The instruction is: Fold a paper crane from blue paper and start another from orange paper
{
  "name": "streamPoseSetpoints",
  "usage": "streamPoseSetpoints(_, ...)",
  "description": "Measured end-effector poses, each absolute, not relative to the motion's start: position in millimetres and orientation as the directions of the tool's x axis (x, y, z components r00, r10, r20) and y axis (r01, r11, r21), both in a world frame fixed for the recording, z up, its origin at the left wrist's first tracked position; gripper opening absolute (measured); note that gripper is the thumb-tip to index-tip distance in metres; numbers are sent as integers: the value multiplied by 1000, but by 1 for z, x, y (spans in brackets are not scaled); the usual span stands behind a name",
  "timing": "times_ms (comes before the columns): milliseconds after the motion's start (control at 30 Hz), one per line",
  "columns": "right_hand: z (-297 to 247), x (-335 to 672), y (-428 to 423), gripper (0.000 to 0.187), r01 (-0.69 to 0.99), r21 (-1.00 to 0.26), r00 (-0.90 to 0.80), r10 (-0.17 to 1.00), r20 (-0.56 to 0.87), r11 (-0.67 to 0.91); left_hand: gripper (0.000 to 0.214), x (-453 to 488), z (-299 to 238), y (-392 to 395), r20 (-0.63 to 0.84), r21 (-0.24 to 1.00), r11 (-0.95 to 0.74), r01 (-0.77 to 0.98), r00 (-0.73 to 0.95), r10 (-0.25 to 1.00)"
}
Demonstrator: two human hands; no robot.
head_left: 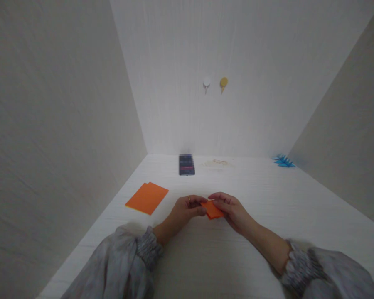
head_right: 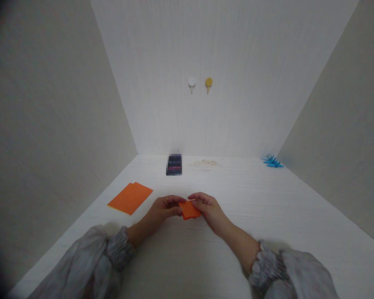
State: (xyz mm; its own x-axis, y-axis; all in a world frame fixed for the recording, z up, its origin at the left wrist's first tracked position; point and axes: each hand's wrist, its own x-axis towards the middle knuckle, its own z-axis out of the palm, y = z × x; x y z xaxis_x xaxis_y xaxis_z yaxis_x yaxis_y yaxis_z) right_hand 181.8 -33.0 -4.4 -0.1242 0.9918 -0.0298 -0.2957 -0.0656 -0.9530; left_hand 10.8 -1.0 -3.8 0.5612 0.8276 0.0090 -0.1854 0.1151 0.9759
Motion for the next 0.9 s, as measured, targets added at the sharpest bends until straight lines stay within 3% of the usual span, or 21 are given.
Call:
streamPoseSetpoints(300, -5, 185, -30, 33, -219, -975, -84, 996, 39, 19, 32, 9, -12, 7, 54, 976, 49, -214, 450, 891)
streamPoseSetpoints(533, -12, 188, -26, 25, -120, -983, -88, 985, 149, 138, 29, 9, -9, 7, 21, 962, 100, -254, 433, 901)
streamPoseSetpoints(900, -4, 188, -31, 32, -161, -968, -73, 976, 206, 192, 30, 9, -8, 6, 60, 958, 68, -278, 428, 902)
